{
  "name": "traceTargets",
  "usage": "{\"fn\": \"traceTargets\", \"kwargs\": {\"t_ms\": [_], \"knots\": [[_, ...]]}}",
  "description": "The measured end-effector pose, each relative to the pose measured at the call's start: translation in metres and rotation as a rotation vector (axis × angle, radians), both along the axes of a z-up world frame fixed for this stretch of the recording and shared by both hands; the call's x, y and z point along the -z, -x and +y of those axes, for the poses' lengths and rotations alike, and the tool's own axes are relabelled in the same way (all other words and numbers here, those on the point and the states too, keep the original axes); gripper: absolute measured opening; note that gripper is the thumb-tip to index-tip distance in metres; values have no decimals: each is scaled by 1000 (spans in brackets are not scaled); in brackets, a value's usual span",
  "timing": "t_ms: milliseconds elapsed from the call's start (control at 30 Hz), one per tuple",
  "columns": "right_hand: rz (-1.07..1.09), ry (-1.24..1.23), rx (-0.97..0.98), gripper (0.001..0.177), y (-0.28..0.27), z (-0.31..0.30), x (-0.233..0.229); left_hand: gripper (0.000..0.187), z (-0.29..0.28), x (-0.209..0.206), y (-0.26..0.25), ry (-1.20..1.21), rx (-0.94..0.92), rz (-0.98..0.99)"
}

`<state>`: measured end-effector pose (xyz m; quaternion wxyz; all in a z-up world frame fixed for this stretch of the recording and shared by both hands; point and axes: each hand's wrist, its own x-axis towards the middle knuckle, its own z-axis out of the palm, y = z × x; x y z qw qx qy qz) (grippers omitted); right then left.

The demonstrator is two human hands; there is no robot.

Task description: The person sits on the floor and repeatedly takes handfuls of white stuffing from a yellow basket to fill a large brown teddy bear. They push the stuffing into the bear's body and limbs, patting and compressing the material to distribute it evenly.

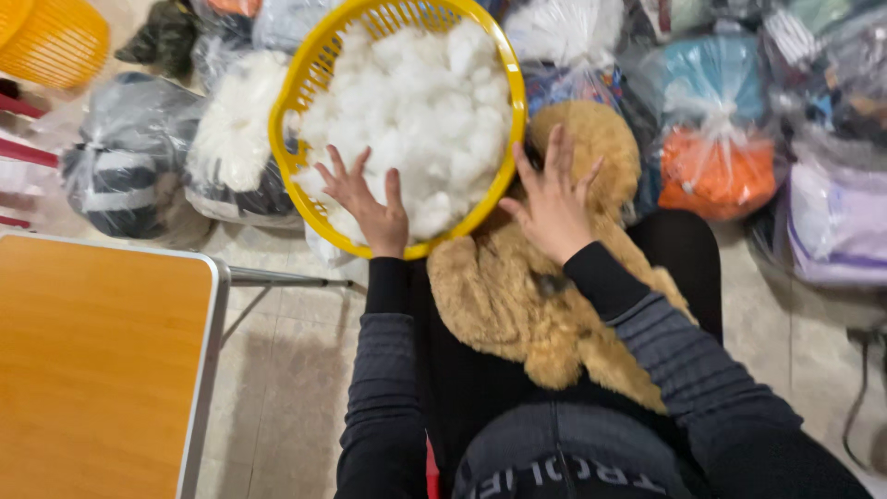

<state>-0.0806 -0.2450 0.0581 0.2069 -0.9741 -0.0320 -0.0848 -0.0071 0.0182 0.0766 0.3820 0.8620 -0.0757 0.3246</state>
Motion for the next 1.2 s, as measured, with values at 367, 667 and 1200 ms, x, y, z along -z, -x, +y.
{"fn": "traceTargets", "kwargs": {"t_ms": [367, 667, 1200], "knots": [[256, 156, 24, 35, 123, -41, 18, 7, -110, 51, 156, -167, 290, 256], [149, 671, 24, 68, 146, -37, 50, 9, -125, 106, 183, -419, 339, 352], [416, 546, -5, 106, 143, -29, 30, 15, -157, 132, 169, -963, 316, 606]]}}
